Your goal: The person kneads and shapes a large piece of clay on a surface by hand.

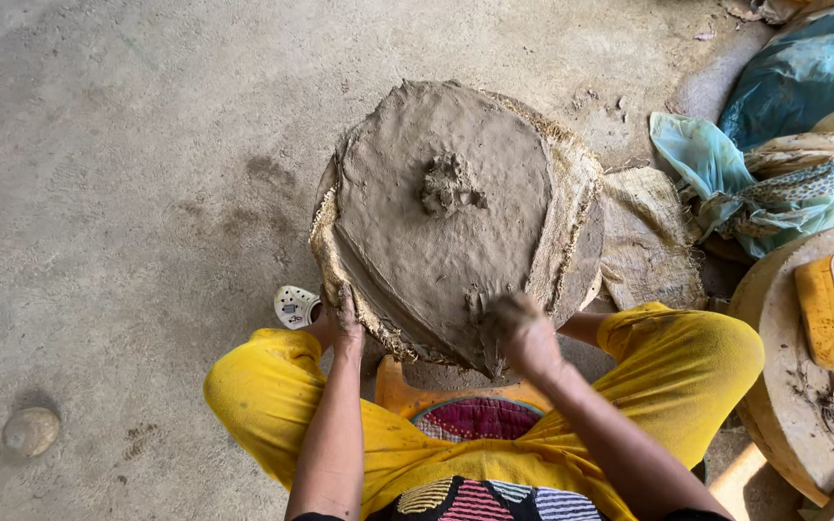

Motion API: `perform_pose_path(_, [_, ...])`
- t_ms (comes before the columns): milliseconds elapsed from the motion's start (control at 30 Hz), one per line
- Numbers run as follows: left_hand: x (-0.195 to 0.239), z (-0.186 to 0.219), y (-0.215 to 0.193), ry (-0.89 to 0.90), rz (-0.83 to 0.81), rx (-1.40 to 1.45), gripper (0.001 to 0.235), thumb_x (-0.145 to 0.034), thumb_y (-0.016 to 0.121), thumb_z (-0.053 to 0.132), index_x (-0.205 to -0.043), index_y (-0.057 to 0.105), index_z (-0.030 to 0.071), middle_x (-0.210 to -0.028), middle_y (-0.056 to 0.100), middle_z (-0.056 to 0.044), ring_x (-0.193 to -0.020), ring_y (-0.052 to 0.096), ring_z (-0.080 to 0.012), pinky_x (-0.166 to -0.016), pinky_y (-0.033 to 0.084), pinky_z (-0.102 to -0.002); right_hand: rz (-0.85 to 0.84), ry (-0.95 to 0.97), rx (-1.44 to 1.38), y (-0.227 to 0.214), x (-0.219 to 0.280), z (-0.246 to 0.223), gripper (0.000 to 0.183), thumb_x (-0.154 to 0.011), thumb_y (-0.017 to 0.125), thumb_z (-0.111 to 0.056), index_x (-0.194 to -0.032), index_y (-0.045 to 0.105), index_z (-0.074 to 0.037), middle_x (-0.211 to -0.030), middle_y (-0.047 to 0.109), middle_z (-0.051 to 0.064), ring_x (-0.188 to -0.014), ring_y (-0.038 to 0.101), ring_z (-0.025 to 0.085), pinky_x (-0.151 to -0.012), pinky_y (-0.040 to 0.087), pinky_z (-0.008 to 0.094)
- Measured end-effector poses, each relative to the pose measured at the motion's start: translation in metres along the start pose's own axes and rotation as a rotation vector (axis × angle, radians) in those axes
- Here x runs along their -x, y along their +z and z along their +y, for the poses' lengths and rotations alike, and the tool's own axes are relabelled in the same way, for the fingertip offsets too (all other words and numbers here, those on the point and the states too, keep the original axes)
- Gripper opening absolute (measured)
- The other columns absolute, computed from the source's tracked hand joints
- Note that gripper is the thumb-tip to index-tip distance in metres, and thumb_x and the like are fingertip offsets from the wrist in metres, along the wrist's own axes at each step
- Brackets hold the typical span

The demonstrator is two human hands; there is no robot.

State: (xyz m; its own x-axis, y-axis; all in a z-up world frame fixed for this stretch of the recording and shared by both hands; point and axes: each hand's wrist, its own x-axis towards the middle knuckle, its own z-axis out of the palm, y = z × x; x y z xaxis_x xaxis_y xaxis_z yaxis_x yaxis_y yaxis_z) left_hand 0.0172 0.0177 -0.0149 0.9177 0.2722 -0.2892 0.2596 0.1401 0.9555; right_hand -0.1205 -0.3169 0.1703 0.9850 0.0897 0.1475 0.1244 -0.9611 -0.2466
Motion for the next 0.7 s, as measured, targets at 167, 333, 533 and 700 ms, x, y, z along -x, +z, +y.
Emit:
perform_pose_path(167, [0.002,0.001,-0.002,-0.010,-0.009,0.027,0.078,-0.095,0.045,0.016,-0.167,0.014,0.023,-0.169,0.025,-0.015,-0.150,0.037,-0.0291,-0.109,0.043,-0.035,0.274,0.264,-0.033,-0.020,-0.093,0.092,0.032,-0.088,0.072,-0.011,-0.119,0.076,-0.005,-0.129,0.067,0.019,-0.104,0.066,0.028,-0.087,0.057,0.040])
perform_pose_path(333, [0.003,0.002,0.000,-0.017,-0.009,0.071,0.076,-0.097,0.042,0.014,-0.167,0.014,0.023,-0.169,0.024,-0.015,-0.150,0.037,-0.0293,-0.107,0.044,-0.034,0.152,0.396,-0.099,-0.023,-0.143,0.113,0.025,-0.093,0.070,-0.011,-0.117,0.077,-0.006,-0.123,0.067,0.017,-0.098,0.067,0.027,-0.090,0.057,0.040])
perform_pose_path(533, [0.005,-0.009,-0.005,-0.035,0.002,0.054,0.074,-0.098,0.039,0.012,-0.167,0.015,0.022,-0.170,0.024,-0.015,-0.150,0.037,-0.0294,-0.105,0.045,-0.034,0.066,0.437,-0.125,-0.013,-0.084,0.062,0.017,-0.094,0.071,-0.014,-0.107,0.081,-0.009,-0.113,0.072,0.012,-0.078,0.067,0.020,-0.068,0.060,0.035])
perform_pose_path(700, [0.004,-0.011,-0.004,-0.022,-0.001,0.071,0.072,-0.100,0.036,0.011,-0.167,0.015,0.022,-0.170,0.023,-0.015,-0.150,0.037,-0.0296,-0.103,0.047,-0.034,0.113,0.345,-0.208,-0.011,-0.022,0.024,0.015,-0.097,0.070,-0.015,-0.104,0.080,-0.008,-0.108,0.074,0.011,-0.068,0.069,0.017,-0.056,0.061,0.031])
